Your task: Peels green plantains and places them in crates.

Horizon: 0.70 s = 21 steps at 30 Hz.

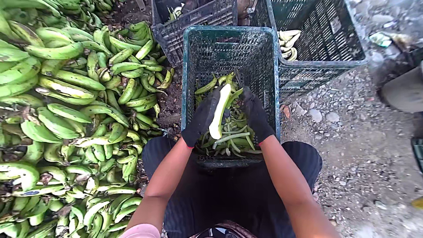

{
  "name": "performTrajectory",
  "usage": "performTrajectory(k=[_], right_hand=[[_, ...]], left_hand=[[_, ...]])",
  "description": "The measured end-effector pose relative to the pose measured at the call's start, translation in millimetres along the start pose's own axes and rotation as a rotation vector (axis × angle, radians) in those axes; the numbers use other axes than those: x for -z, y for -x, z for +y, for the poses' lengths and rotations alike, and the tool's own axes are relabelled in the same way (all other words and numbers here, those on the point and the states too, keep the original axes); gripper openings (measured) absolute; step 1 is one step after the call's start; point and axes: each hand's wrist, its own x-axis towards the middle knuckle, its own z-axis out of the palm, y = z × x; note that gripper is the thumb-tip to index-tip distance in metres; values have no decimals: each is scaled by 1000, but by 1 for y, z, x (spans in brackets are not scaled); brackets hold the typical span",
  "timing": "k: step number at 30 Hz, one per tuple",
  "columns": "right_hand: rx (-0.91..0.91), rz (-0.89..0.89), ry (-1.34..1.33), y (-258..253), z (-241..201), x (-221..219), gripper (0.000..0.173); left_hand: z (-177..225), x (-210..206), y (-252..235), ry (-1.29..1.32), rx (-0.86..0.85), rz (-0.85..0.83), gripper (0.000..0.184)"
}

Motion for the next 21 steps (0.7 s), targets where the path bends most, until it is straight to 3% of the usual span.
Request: performTrajectory(k=[5,8,10,13,17,19,21], right_hand=[[510,-94,433,23,-15,2,69],[767,-36,572,31,-10,-6,82],[702,-14,582,33,-13,-8,82],[366,-64,508,29,-23,-9,66],[43,-14,202,8,-10,-3,57],[-22,-13,24,6,-9,11,56],[19,40,-144,6,-9,23,51]], left_hand=[[-6,30,-16,388,31,245,51],[3,38,-16,407,75,368,46],[4,37,-14,277,33,355,47],[-5,28,-13,14,-32,305,52],[-12,9,-9,-36,28,193,54],[-10,6,-11,129,73,126,55],[-6,11,-11,21,134,161,54]])
